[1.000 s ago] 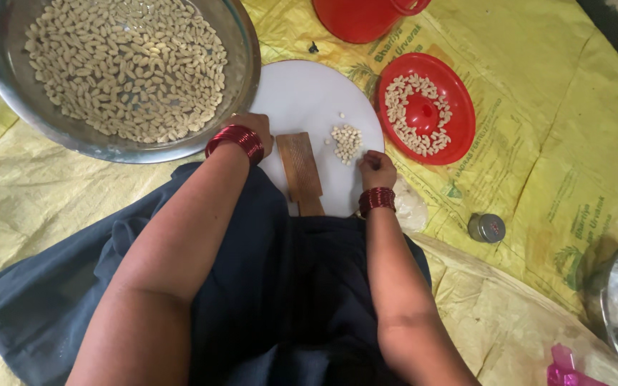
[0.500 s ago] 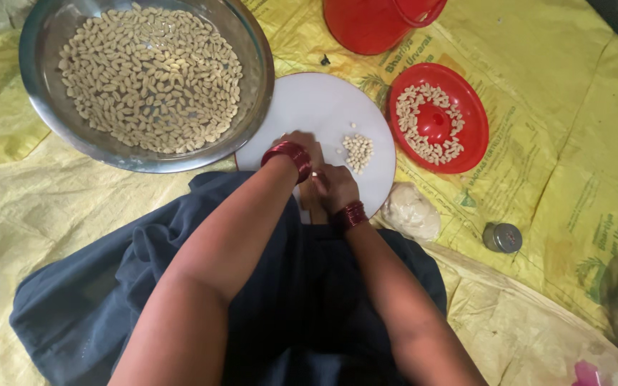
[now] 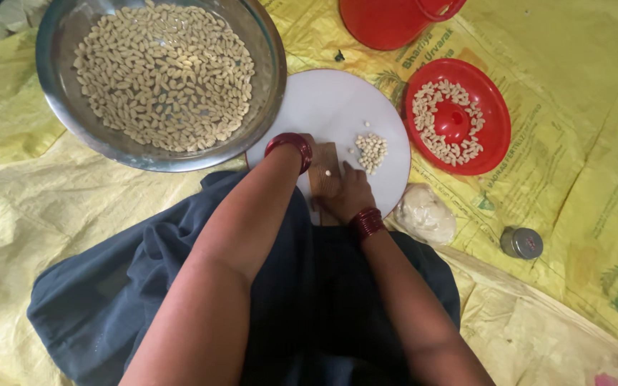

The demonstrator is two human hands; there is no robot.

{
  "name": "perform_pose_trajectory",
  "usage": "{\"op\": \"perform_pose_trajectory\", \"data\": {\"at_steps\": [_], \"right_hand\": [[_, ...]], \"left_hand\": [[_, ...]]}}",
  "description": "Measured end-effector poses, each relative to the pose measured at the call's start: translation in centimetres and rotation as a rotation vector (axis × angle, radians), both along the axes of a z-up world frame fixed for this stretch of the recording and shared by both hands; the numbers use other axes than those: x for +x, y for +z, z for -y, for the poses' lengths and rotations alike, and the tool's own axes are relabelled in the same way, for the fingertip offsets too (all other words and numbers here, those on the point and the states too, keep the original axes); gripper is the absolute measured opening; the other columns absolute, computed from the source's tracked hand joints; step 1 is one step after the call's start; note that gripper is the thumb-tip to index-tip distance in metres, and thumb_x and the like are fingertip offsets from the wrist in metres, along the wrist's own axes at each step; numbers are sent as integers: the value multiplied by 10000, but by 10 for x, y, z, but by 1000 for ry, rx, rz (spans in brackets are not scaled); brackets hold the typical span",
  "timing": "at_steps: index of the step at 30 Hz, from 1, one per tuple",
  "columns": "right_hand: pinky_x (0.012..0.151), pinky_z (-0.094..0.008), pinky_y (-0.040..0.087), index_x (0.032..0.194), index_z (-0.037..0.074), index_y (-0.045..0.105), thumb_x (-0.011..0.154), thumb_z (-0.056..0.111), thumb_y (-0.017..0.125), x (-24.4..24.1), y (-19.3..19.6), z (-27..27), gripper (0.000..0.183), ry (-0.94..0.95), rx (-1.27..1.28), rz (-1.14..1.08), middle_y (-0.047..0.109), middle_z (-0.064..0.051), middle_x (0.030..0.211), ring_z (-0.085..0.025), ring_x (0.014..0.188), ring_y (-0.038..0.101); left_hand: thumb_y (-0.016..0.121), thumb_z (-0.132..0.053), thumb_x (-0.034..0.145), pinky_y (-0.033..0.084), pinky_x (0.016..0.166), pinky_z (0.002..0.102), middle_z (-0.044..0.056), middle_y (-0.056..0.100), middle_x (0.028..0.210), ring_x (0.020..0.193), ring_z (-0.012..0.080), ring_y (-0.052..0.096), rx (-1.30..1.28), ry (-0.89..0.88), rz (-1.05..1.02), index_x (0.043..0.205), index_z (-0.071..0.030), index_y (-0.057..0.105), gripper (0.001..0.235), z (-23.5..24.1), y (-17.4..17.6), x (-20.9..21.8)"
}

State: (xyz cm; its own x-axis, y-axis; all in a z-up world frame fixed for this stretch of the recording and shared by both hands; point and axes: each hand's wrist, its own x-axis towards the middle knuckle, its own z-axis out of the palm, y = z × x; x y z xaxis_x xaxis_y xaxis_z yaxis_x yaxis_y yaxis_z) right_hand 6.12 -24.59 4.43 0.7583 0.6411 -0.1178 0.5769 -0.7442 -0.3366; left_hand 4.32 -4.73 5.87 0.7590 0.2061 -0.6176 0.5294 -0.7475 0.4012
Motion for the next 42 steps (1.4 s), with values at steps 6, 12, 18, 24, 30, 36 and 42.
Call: {"op": "perform_pose_trajectory", "data": {"at_steps": [6,12,18,24,30,36,42], "right_hand": [[1014,-442,532,1444,64,454,638,517,890,-20,24,-7,1023,-179,-232,-251,521,-232,1374,-405,1194,617],[858,-452,579,1275,138,658,798,232,782,-8,-8,12,502,16,159,64,633,-181,1186,-389,1007,678],[787,-472,563,1065,128,751,882,120,721,13,-47,13,185,52,180,118,678,-154,1014,-376,915,681],[740,-454,552,1014,97,712,878,225,755,21,-51,16,192,-37,243,47,684,-140,995,-342,829,687],[815,-482,515,994,78,696,887,199,762,27,-53,8,174,195,342,252,659,-156,944,-393,919,633],[932,-482,520,1230,65,638,803,294,807,20,-39,6,512,158,283,167,641,-190,1111,-408,1056,609],[1021,-474,486,1513,24,333,746,496,850,9,-6,7,1038,-36,-164,-141,513,-236,1387,-428,1300,503]], "left_hand": [[673,-323,927,525,1045,456,167,648,1320,1263,350,630,-13,-34,-10,1240,-81,717,398,14,-3,5],[686,-328,920,518,1055,458,164,621,1349,1283,349,611,-17,-60,-15,1259,-83,703,419,22,-3,9],[699,-333,913,510,1065,460,161,595,1379,1302,347,593,-24,-61,-23,1279,-85,689,442,20,-6,9],[712,-339,907,502,1076,462,157,569,1409,1322,345,574,-35,-60,-33,1298,-87,675,467,22,-12,10],[725,-344,900,495,1086,464,154,542,1439,1341,343,556,-27,-61,-39,1318,-89,661,494,21,-17,13],[738,-349,894,487,1096,465,150,516,1468,1360,342,538,-16,-55,-42,1337,-90,647,522,19,-21,16],[751,-354,887,479,1106,467,147,490,1498,1380,340,519,-27,-31,-47,1357,-92,633,551,23,-9,13]]}}
